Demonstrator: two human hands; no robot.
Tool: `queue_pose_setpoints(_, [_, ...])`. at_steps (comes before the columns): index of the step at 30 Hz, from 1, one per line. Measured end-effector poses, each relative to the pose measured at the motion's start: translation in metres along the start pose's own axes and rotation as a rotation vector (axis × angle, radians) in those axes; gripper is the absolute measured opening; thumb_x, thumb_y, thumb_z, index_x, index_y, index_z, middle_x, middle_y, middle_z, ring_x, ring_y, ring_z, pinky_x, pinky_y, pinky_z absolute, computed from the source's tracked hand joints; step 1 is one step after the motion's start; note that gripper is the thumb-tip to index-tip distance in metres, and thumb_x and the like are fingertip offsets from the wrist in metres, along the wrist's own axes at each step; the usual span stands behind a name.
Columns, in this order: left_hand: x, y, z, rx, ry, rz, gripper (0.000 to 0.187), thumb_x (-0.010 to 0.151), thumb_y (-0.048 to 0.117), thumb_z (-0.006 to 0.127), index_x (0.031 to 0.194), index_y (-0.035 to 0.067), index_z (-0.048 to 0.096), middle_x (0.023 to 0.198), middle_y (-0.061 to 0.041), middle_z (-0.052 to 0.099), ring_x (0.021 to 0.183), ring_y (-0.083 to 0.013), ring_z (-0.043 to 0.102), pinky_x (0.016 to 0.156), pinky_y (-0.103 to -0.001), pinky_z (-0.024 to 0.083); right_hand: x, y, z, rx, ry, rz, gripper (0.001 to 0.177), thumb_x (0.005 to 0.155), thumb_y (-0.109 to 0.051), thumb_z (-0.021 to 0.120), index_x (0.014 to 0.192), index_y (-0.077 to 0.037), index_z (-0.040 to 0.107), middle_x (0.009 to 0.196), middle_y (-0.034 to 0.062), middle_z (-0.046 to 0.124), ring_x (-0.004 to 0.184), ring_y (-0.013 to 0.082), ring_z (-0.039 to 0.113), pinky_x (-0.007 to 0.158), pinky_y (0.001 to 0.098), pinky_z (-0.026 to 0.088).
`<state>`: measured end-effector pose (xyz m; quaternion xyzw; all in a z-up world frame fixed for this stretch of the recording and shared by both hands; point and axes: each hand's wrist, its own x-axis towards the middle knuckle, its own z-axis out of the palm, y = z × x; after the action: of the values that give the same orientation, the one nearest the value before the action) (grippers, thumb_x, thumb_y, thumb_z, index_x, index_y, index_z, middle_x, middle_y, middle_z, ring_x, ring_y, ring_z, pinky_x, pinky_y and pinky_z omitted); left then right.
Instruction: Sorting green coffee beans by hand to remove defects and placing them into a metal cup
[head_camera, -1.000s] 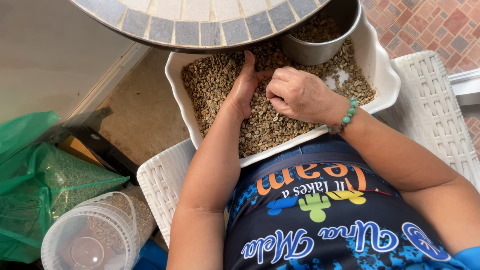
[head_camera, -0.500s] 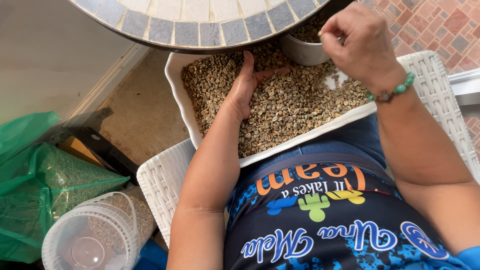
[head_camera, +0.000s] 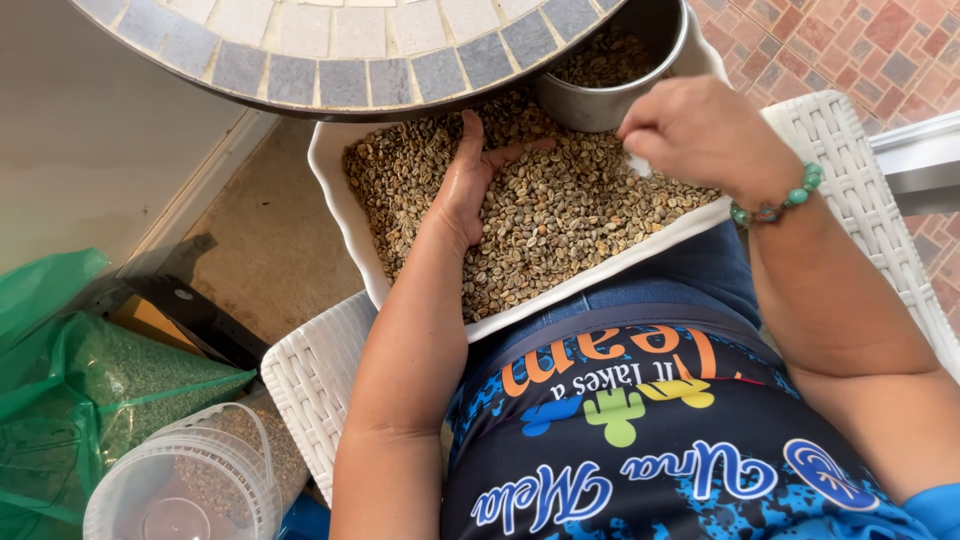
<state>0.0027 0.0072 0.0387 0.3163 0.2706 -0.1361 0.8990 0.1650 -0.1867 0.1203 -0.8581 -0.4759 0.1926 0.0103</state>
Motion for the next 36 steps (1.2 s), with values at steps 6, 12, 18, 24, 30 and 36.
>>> queue_pose_setpoints(6, [0.003,-0.003,-0.003,-0.082,-0.043,-0.020,0.103,0.075,0.084,0.030,0.135,0.009,0.066,0.129,-0.027,0.069,0.116,-0.0416,0.067,0.096,-0.058,0.058,0.019,0.016,0.032,0.040,-0.115,-0.014,0.044,0.090,-0.014,0.054,0.130,-0.014,0.070,0.120,0.0135,0.073,0.114,0.0342,0.065,0.102,0.0459,0.049])
queue_pose_setpoints(12, [-0.006,-0.011,0.003,-0.010,-0.064,0.187,0.105,0.083,0.088,0.030,0.129,0.002,0.070,0.118,-0.029,0.072,0.100,-0.0418,0.075,0.090,-0.052,0.063,0.011,-0.029,0.006,0.143,-0.150,0.037,0.034,0.093,-0.009,0.062,0.121,0.007,0.069,0.112,0.0320,0.072,0.114,0.0481,0.067,0.104,0.0581,0.049])
queue_pose_setpoints(18, [-0.006,-0.007,0.009,-0.020,0.002,0.132,0.107,0.076,0.092,0.032,0.124,0.005,0.074,0.104,-0.025,0.076,0.090,-0.0357,0.078,0.082,-0.047,0.066,0.015,-0.008,0.038,0.002,-0.027,-0.146,0.030,0.091,-0.011,0.060,0.115,0.002,0.072,0.098,0.0232,0.073,0.099,0.0404,0.073,0.094,0.0498,0.058])
queue_pose_setpoints(24, [0.005,-0.011,-0.001,-0.002,0.034,0.126,0.108,0.076,0.091,0.036,0.130,0.004,0.069,0.111,-0.027,0.074,0.096,-0.0385,0.076,0.087,-0.049,0.064,0.003,-0.044,0.028,0.261,0.071,-0.329,0.021,0.104,-0.013,0.056,0.102,-0.010,0.077,0.089,0.0124,0.071,0.092,0.0262,0.072,0.092,0.0366,0.057])
queue_pose_setpoints(30, [-0.025,0.002,0.029,0.067,0.095,0.094,0.113,0.074,0.089,0.031,0.143,0.003,0.058,0.130,-0.032,0.067,0.119,-0.0460,0.067,0.109,-0.054,0.049,0.010,-0.040,0.057,0.164,0.221,-0.425,0.007,0.093,-0.014,0.073,0.100,-0.012,0.074,0.094,0.0073,0.069,0.091,0.0270,0.071,0.082,0.0354,0.059])
queue_pose_setpoints(36, [-0.045,0.015,0.049,0.183,0.145,0.064,0.115,0.069,0.094,0.028,0.143,0.011,0.059,0.150,-0.027,0.055,0.144,-0.0481,0.045,0.122,-0.062,0.018,0.012,-0.034,0.069,0.093,0.310,-0.464,0.009,0.092,-0.024,0.074,0.095,-0.015,0.072,0.092,0.0037,0.067,0.091,0.0243,0.070,0.080,0.0342,0.059])
